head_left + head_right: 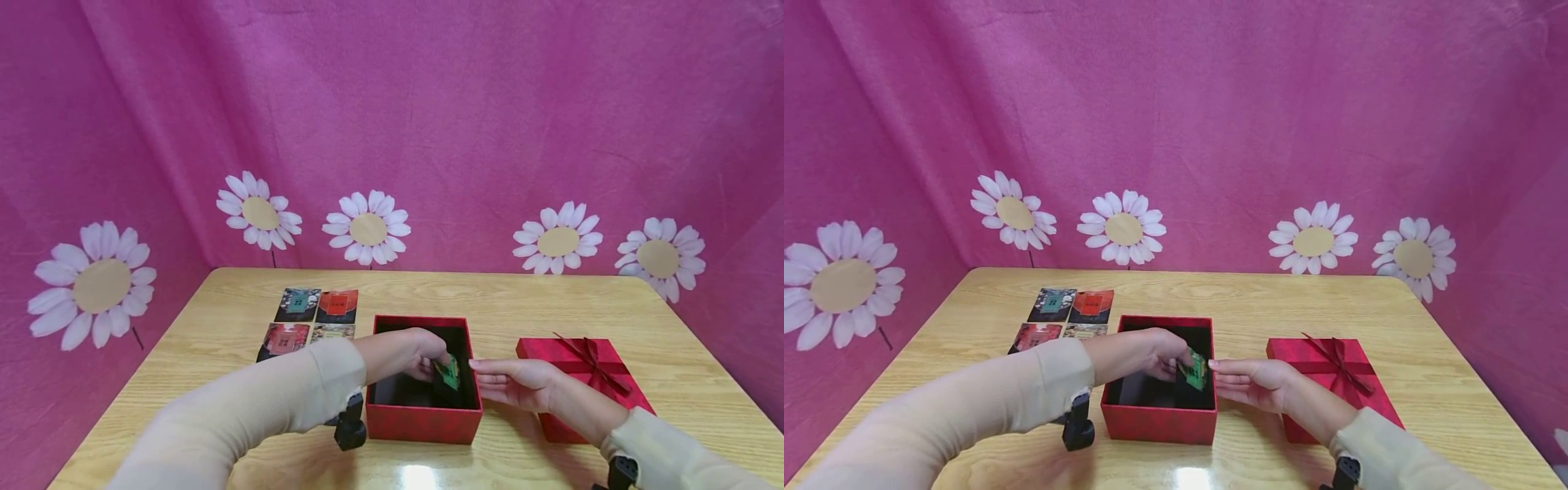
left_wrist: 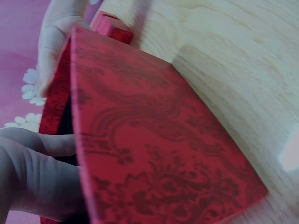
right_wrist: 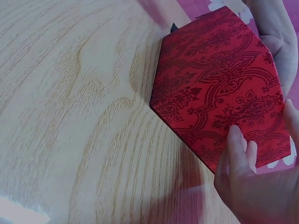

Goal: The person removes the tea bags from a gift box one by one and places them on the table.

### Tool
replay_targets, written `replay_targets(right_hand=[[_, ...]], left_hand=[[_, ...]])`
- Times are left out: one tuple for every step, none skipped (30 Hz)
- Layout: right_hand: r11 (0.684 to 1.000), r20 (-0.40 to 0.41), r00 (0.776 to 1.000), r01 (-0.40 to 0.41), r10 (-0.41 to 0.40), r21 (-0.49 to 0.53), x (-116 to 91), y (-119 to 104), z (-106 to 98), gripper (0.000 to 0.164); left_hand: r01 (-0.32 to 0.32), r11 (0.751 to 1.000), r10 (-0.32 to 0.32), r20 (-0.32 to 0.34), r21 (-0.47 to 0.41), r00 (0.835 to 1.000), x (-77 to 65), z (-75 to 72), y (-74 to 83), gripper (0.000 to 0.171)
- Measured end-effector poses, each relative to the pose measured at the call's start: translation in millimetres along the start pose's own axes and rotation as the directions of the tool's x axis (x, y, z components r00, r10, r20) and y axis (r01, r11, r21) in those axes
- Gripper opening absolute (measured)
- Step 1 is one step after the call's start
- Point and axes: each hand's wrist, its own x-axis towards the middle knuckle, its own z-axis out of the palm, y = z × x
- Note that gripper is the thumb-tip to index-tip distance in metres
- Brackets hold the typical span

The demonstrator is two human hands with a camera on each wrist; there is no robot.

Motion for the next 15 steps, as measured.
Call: replay_targets(right_hand=[[1.0, 0.001, 1.0, 0.0, 0.0, -0.002, 0, 0, 0, 0.017], [1.0, 0.0, 1.0, 0.0, 0.0, -0.003, 0, 0, 0, 0.017], [1.0, -0.001, 1.0, 0.0, 0.0, -0.004, 0, 0, 0, 0.017], [1.0, -0.002, 1.0, -0.001, 0.001, -0.006, 0, 0, 0, 0.017], [1.0, -0.004, 1.0, -0.001, 0.001, -0.006, 0, 0, 0, 0.018], [1.0, -0.006, 1.0, -0.001, 0.001, -0.005, 0, 0, 0, 0.018], [1.0, -0.008, 1.0, -0.001, 0.001, -0.006, 0, 0, 0, 0.018], [1.0, -0.011, 1.0, 0.0, 0.0, -0.005, 1, 0, 0, 0.017], [1.0, -0.014, 1.0, 0.0, 0.0, -0.006, 1, 1, 0, 0.017], [1.0, -0.015, 1.0, 0.0, 0.0, -0.005, 1, 1, 0, 0.016], [1.0, -0.017, 1.0, 0.0, 0.0, -0.004, 1, 1, 1, 0.016], [1.0, -0.018, 1.0, -0.001, 0.001, -0.003, 1, 1, 1, 0.016], [1.0, -0.021, 1.0, -0.003, 0.003, 0.0, 1, 0, 1, 0.015], [1.0, -0.024, 1.0, -0.005, 0.006, 0.003, 1, 0, 1, 0.015], [1.0, -0.025, 1.0, -0.008, 0.008, 0.006, 0, 0, 1, 0.015]], left_hand=[[0.006, 1.0, -0.006, 0.001, 0.003, 1.0, 24.0, -0.1, -5.9, 0.01], [0.01, 1.0, -0.01, 0.006, 0.002, 1.0, 42.9, -0.8, -10.6, 0.008], [0.005, 1.0, -0.005, 0.011, 0.0, 1.0, 54.8, -2.1, -13.8, 0.007], [0.006, 1.0, -0.005, 0.019, -0.015, 1.0, 62.1, -3.1, -15.6, 0.008], [-0.006, 1.0, 0.006, 0.004, -0.018, 1.0, 54.0, -3.1, -13.9, 0.01], [-0.02, 1.0, 0.02, -0.017, -0.017, 1.0, 37.3, -2.8, -10.0, 0.012], [-0.035, 0.999, 0.034, -0.04, -0.014, 0.999, 18.4, -2.8, -5.5, 0.015], [-0.051, 0.999, 0.05, -0.052, -0.01, 0.997, -5.3, -3.7, 0.3, 0.017], [-0.068, 0.998, 0.068, -0.067, -0.001, 0.995, -29.4, -4.2, 5.4, 0.018], [-0.078, 0.997, 0.078, -0.085, 0.002, 0.993, -49.3, -4.8, 10.0, 0.021], [-0.089, 0.996, 0.089, -0.092, 0.005, 0.992, -61.6, -6.2, 12.7, 0.022], [-0.096, 0.995, 0.097, -0.093, 0.007, 0.991, -71.9, -8.2, 14.7, 0.023], [-0.102, 0.995, 0.102, -0.09, 0.007, 0.991, -79.1, -10.6, 15.8, 0.024], [-0.106, 0.994, 0.106, -0.083, 0.003, 0.991, -84.5, -13.2, 16.7, 0.025], [-0.112, 0.994, 0.112, -0.083, 0.007, 0.99, -87.7, -15.6, 16.8, 0.026]])
